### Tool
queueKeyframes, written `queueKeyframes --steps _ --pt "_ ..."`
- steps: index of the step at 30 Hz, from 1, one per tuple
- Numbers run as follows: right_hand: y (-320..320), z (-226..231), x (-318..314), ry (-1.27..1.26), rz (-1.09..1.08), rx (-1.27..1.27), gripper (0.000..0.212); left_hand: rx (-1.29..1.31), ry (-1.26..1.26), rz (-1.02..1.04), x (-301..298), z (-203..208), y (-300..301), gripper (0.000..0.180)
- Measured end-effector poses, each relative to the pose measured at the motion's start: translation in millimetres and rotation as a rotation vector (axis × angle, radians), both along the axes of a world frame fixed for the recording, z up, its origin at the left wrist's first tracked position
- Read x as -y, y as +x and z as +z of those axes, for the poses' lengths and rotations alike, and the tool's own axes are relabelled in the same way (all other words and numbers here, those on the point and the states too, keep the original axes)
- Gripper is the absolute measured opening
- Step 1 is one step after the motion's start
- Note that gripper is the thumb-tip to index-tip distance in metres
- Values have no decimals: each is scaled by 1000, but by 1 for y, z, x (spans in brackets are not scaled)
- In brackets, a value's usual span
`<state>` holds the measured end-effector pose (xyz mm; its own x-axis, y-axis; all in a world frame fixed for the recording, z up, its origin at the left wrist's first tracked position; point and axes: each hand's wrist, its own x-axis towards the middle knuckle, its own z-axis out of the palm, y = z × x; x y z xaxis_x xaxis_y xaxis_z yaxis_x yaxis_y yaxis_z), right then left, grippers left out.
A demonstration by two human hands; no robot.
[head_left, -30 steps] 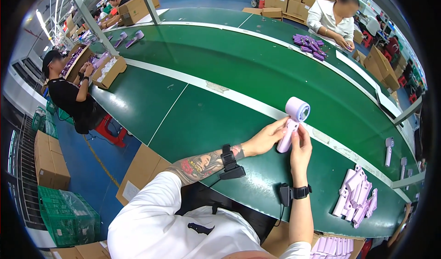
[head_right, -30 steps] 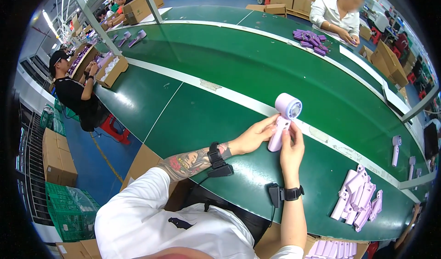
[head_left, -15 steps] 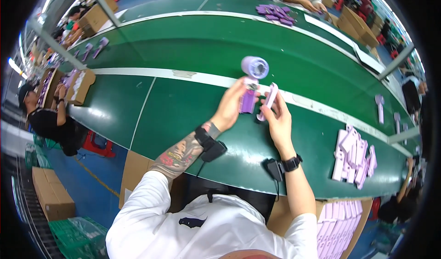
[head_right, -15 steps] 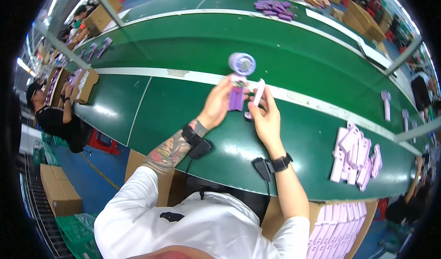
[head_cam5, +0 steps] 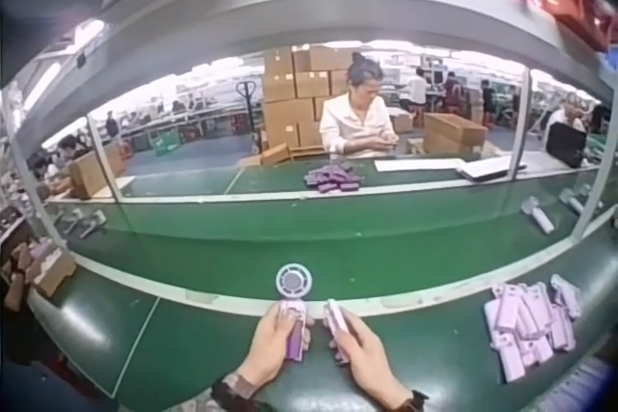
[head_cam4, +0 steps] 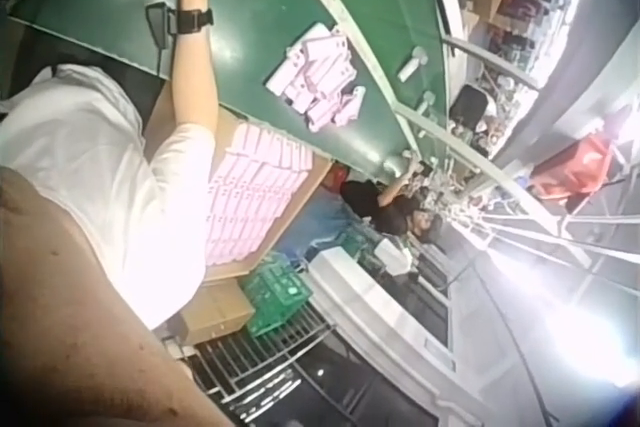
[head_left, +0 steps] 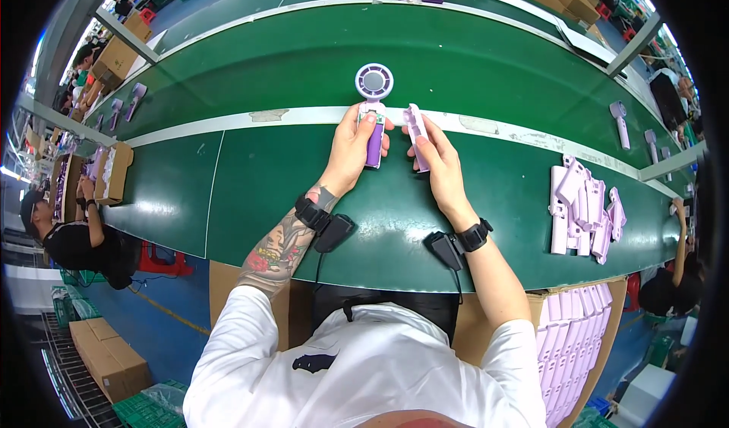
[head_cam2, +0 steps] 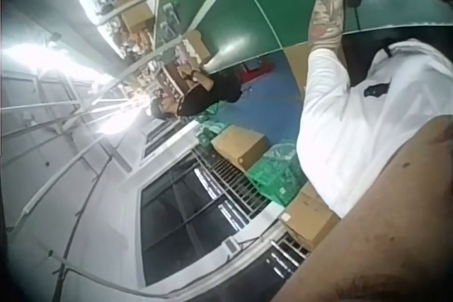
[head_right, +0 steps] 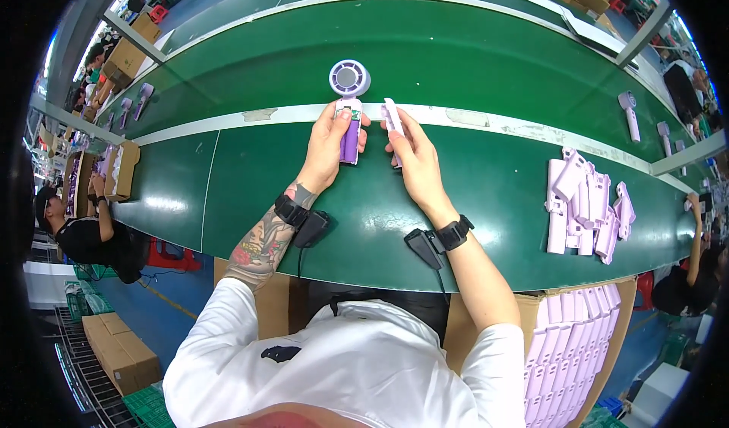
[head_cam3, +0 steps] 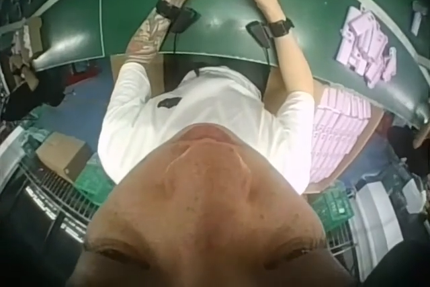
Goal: The person assembles handheld fans by picking up a fan body and a back cover, fitting the cover onto the body, and pressing them together. Once assembled, the person places the fan on the conveyor belt and repeats the process.
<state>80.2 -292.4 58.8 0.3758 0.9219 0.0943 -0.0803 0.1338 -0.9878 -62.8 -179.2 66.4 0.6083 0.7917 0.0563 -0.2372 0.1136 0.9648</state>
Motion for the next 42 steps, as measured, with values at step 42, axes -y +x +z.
queueKeyframes --steps 42 --pt "-20 6 -5 12 -76 178 68 56 26 -127 15 -8 11 47"
